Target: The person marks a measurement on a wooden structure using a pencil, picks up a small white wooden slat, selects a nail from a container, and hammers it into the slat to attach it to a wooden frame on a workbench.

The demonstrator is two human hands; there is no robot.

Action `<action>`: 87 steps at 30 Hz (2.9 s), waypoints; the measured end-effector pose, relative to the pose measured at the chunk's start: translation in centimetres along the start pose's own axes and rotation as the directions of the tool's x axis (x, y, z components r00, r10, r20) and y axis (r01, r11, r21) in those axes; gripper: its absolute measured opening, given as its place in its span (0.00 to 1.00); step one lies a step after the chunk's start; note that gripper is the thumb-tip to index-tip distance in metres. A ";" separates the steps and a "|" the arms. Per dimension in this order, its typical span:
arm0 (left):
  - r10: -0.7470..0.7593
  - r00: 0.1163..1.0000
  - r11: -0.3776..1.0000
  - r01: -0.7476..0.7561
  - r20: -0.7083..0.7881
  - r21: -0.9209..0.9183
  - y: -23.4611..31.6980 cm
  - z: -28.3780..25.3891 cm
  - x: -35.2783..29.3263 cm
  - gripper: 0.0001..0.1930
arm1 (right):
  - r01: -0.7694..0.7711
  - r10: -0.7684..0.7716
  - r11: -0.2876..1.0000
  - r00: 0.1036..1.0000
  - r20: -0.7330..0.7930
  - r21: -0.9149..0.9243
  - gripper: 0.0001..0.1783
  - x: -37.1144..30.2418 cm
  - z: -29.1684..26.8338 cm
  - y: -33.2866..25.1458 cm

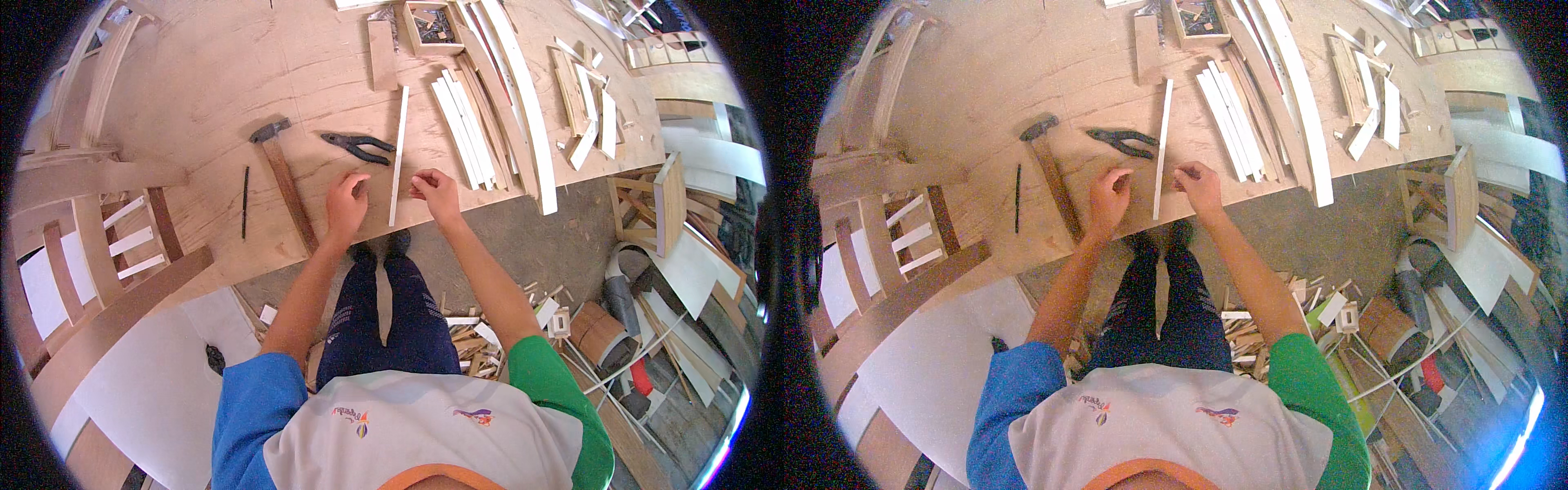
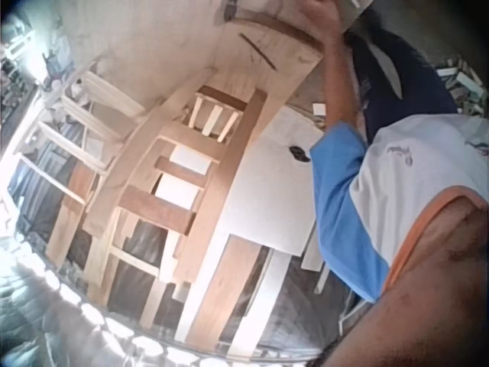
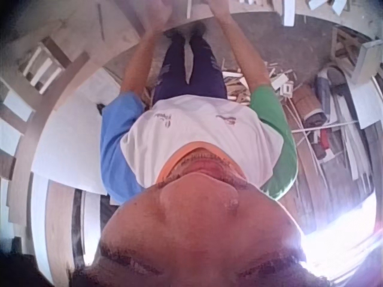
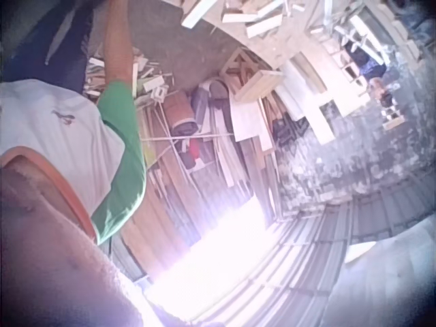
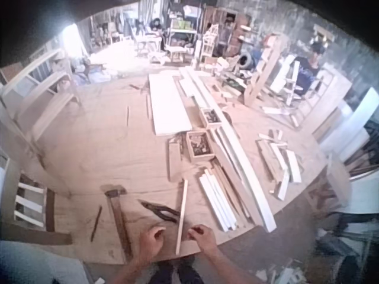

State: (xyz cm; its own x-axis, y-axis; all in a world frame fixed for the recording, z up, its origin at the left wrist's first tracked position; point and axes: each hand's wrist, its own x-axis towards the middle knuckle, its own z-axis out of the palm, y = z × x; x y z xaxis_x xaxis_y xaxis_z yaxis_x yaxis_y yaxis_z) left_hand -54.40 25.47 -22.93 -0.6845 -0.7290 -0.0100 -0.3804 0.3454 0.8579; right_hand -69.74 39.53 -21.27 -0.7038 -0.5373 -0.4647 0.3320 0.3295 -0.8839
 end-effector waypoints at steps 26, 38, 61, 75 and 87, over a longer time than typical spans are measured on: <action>0.151 0.969 0.843 -0.023 -0.195 0.538 -0.4 0.0 -1.7 0.14 | 0.232 -0.235 0.946 0.972 0.011 -0.228 0.06 2.7 -1.9 2.2; -0.426 0.884 0.758 0.232 -0.194 -0.610 5.6 -1.8 -3.7 0.08 | -0.002 -0.030 0.997 0.905 0.423 0.075 0.08 -2.5 6.7 -7.3; -0.652 0.723 0.626 0.342 -0.229 -0.700 0.8 -12.5 -10.9 0.09 | 0.460 -0.173 0.613 0.871 0.459 -0.642 0.34 -1.2 21.7 -2.7; -0.602 0.734 0.682 0.268 -0.315 -0.680 3.3 -11.0 -7.3 0.13 | -0.058 0.141 0.985 0.802 0.581 -0.160 0.15 -0.8 13.6 -6.5; -0.178 0.968 0.965 0.136 -0.179 -0.223 5.2 3.9 1.7 0.12 | -0.028 0.017 0.999 0.972 0.234 0.044 0.12 2.2 -4.5 -3.6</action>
State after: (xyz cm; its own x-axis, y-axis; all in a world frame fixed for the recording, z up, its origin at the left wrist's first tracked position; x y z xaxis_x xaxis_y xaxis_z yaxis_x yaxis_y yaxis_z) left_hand -59.96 28.31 -20.50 -0.4831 -0.8728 -0.0702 -0.3219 0.1025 0.9412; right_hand -75.30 40.64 -18.90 -0.5314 -0.6984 -0.4794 0.3790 0.3101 -0.8719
